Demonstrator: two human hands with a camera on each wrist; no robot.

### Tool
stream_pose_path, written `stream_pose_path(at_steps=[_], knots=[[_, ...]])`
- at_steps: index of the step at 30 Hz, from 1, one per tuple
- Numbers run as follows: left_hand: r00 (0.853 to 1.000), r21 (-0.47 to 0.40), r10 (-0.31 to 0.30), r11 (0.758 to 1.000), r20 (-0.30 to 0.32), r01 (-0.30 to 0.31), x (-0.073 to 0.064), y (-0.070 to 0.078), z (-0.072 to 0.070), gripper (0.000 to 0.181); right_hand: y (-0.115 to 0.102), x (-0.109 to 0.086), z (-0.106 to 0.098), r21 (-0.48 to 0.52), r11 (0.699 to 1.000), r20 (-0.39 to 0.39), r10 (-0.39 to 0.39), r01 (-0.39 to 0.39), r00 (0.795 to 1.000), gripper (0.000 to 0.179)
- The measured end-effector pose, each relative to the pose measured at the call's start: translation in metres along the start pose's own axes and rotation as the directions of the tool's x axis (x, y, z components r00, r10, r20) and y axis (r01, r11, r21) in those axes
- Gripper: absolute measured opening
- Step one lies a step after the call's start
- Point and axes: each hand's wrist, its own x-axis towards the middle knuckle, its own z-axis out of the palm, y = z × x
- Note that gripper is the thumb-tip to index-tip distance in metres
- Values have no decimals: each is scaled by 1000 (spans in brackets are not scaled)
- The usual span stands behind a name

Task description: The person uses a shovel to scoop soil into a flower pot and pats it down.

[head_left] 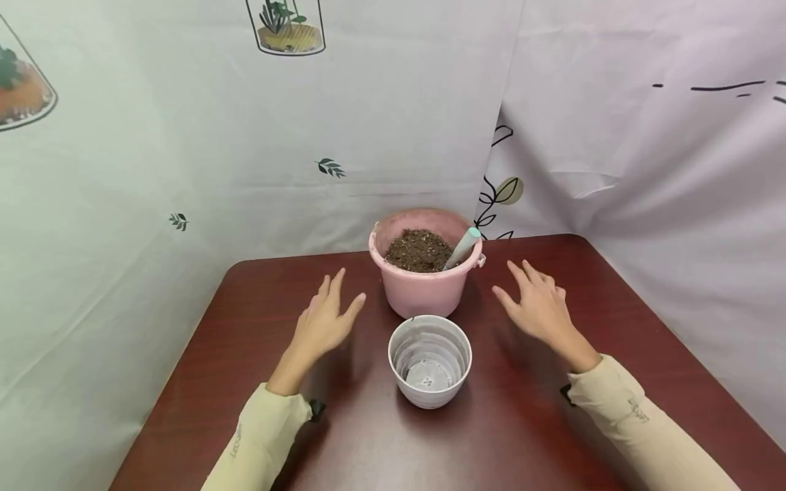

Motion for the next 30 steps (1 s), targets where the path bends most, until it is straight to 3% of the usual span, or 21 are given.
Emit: stream_pose_path(at_steps=[3,6,10,14,19,24,30], knots=[[998,-113,62,992,-19,-64,11,9,-3,76,-8,18,-12,69,998,-5,-6,6,1000,66],[991,-260,119,957,-64,-131,25,17,1,77,-17,38,-22,177,984,-7,-1,2,1000,64],[983,-477,148,860,-109,-182,44,26,9,82,-28,66,-29,303,953,11,-8,5,1000,64],[983,-613,153,768,-105,-186,56,32,21,87,-37,88,-31,369,929,71,-30,2,997,59],[981,-694,176,697,-81,-182,59,34,34,94,-47,98,-30,358,933,84,-65,31,994,41],[972,-694,214,686,-95,-219,58,33,36,99,-63,102,-31,262,962,86,-103,77,991,40],[968,-700,240,678,-76,-223,52,47,19,95,-79,116,-26,281,947,115,-192,154,975,33]])
